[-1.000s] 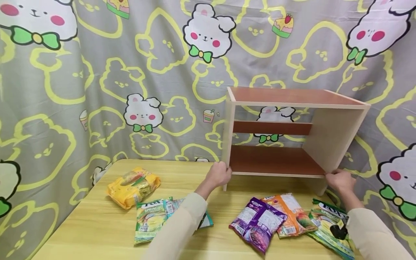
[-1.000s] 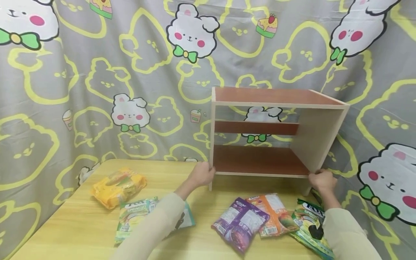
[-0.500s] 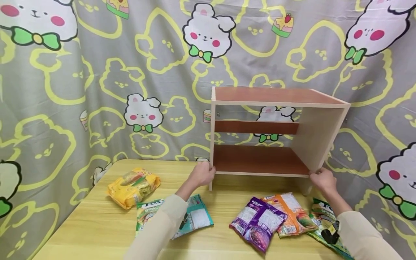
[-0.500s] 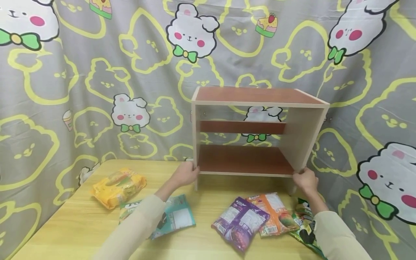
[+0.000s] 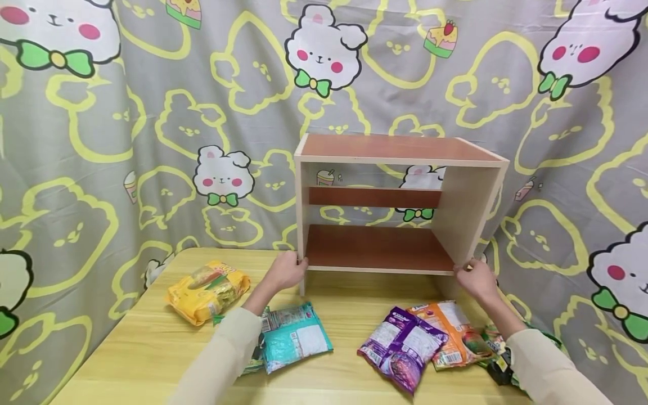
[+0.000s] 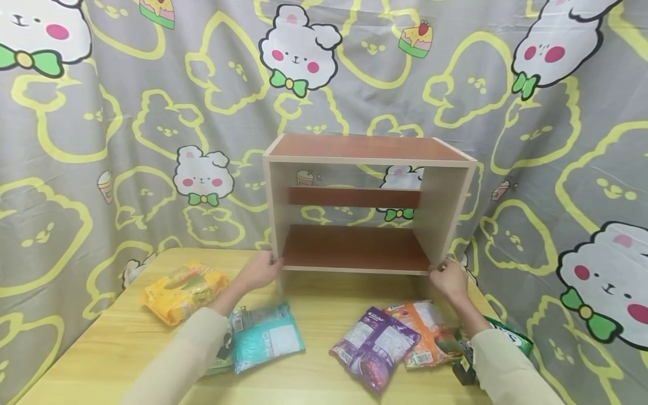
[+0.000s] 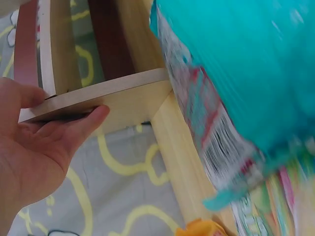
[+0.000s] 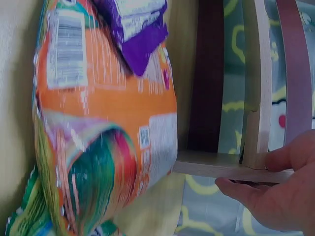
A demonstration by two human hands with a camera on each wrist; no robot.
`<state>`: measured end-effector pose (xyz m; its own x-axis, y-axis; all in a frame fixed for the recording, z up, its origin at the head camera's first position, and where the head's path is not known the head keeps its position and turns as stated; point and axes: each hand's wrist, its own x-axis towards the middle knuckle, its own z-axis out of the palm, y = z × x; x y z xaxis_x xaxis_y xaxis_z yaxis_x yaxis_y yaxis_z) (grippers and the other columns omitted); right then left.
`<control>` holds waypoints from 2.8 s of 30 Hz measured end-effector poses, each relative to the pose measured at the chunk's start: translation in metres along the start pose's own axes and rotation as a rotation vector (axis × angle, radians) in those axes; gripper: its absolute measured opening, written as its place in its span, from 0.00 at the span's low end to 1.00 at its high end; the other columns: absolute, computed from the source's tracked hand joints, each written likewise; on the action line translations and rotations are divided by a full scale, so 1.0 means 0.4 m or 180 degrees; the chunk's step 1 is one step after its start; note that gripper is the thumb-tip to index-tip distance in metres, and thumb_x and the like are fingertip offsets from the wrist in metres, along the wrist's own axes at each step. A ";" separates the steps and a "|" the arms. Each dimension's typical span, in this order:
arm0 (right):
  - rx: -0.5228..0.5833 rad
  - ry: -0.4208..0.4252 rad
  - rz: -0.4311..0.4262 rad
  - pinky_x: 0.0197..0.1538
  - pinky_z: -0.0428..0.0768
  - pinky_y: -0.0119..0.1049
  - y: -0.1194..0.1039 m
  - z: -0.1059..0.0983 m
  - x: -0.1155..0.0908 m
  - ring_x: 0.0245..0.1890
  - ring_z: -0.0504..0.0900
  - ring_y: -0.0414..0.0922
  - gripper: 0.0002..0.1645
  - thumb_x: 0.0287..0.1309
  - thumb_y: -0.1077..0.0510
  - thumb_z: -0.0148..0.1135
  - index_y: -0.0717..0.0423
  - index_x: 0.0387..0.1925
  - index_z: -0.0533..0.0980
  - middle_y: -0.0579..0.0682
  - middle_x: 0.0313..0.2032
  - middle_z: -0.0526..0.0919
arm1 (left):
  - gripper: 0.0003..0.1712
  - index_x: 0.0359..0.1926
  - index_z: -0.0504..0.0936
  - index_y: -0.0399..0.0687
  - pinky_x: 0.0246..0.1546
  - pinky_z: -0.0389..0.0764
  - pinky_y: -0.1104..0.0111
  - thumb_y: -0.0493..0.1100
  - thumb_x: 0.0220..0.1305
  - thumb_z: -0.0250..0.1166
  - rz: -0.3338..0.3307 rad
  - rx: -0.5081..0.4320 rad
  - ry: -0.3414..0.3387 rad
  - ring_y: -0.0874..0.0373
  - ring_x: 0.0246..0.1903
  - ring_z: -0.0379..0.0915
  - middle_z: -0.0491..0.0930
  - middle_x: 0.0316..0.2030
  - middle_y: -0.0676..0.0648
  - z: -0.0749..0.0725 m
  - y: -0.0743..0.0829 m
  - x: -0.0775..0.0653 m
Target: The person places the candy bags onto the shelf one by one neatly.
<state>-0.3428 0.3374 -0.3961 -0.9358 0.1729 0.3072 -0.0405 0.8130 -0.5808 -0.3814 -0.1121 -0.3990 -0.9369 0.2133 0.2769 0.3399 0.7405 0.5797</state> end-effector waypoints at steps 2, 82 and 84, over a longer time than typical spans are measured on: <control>0.0022 0.0033 -0.0029 0.28 0.72 0.42 -0.014 0.013 -0.002 0.30 0.77 0.58 0.16 0.62 0.55 0.52 0.63 0.26 0.75 0.63 0.30 0.80 | 0.26 0.11 0.63 0.50 0.11 0.61 0.69 0.45 0.70 0.52 -0.0052 0.0014 0.0029 0.60 0.10 0.57 0.60 0.09 0.53 -0.009 -0.017 -0.003; 0.0250 0.0007 -0.0018 0.22 0.73 0.35 -0.117 0.105 -0.014 0.29 0.78 0.52 0.19 0.64 0.54 0.51 0.68 0.42 0.76 0.65 0.37 0.82 | 0.17 0.26 0.78 0.41 0.14 0.67 0.66 0.46 0.68 0.54 -0.0542 -0.0105 0.0353 0.56 0.13 0.64 0.68 0.13 0.47 -0.091 -0.087 -0.045; 0.0242 0.0010 -0.0020 0.21 0.73 0.35 -0.117 0.108 -0.013 0.28 0.77 0.51 0.18 0.64 0.54 0.52 0.67 0.40 0.76 0.63 0.35 0.82 | 0.18 0.23 0.76 0.43 0.14 0.67 0.67 0.47 0.68 0.55 -0.0574 -0.0096 0.0366 0.56 0.13 0.64 0.68 0.13 0.48 -0.091 -0.090 -0.044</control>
<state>-0.3511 0.2744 -0.4032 -0.9343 0.1698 0.3134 -0.0730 0.7695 -0.6345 -0.3743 -0.1657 -0.3968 -0.9679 0.0037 0.2512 0.1715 0.7403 0.6500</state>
